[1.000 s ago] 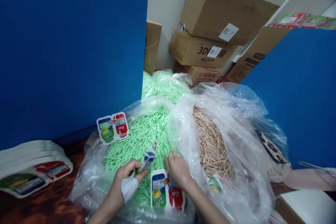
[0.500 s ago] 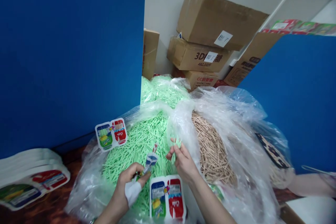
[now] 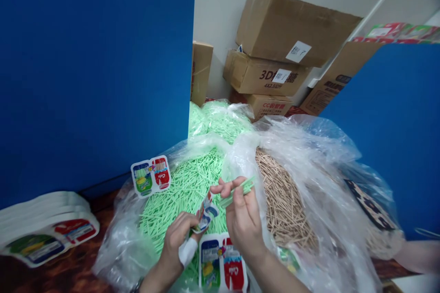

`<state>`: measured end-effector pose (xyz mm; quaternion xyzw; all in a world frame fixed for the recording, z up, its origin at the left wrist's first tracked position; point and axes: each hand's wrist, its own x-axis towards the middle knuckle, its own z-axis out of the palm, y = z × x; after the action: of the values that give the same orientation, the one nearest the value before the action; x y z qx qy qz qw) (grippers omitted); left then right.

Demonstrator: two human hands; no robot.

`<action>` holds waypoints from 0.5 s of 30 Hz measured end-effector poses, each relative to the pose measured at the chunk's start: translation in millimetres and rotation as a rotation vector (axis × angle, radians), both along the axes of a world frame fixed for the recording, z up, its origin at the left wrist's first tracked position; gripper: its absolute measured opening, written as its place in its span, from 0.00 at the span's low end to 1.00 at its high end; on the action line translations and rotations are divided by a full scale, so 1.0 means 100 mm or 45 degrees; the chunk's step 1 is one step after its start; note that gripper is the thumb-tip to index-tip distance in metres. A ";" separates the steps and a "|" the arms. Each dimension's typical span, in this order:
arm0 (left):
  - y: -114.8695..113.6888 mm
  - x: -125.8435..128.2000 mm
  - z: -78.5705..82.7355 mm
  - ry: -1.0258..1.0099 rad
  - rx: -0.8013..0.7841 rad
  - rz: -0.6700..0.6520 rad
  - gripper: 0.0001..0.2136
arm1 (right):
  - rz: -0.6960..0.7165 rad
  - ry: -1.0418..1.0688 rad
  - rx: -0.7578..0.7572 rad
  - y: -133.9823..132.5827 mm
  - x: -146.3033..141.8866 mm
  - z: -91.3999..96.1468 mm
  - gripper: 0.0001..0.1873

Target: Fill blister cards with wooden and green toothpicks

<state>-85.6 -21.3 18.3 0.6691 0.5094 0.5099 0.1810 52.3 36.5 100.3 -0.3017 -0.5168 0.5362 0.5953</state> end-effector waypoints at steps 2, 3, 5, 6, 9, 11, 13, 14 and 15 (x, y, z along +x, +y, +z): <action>0.01 0.02 0.03 -0.003 0.025 0.009 0.05 | -0.034 -0.092 0.013 -0.05 -0.06 -0.04 0.11; 0.01 0.03 0.04 -0.008 0.038 0.016 0.05 | -0.036 -0.155 0.007 -0.08 -0.08 -0.06 0.13; 0.01 0.03 0.06 -0.017 0.070 0.028 0.05 | -0.017 -0.328 0.024 -0.13 -0.07 -0.10 0.14; 0.01 0.03 0.07 -0.019 0.084 0.028 0.05 | 0.001 -0.429 0.065 -0.15 -0.05 -0.12 0.14; 0.02 0.00 0.08 -0.021 0.130 0.010 0.07 | 0.081 -0.650 0.265 -0.15 0.07 -0.16 0.20; 0.02 -0.03 0.08 -0.028 0.151 -0.011 0.07 | 0.102 -0.643 0.308 -0.08 0.17 -0.19 0.28; 0.02 -0.05 0.09 -0.046 0.169 -0.010 0.07 | 0.084 -0.572 0.206 0.04 0.25 -0.26 0.29; 0.03 -0.05 0.10 -0.059 0.179 -0.002 0.06 | 0.088 -0.539 0.124 0.11 0.27 -0.30 0.28; 0.03 -0.05 0.11 -0.074 0.191 0.004 0.06 | 0.118 -0.511 0.037 0.17 0.28 -0.35 0.26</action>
<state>-90.8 -18.3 29.2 0.6650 0.4653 0.5661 0.1442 80.4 53.9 65.1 -0.3695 -0.6460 0.4848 0.4594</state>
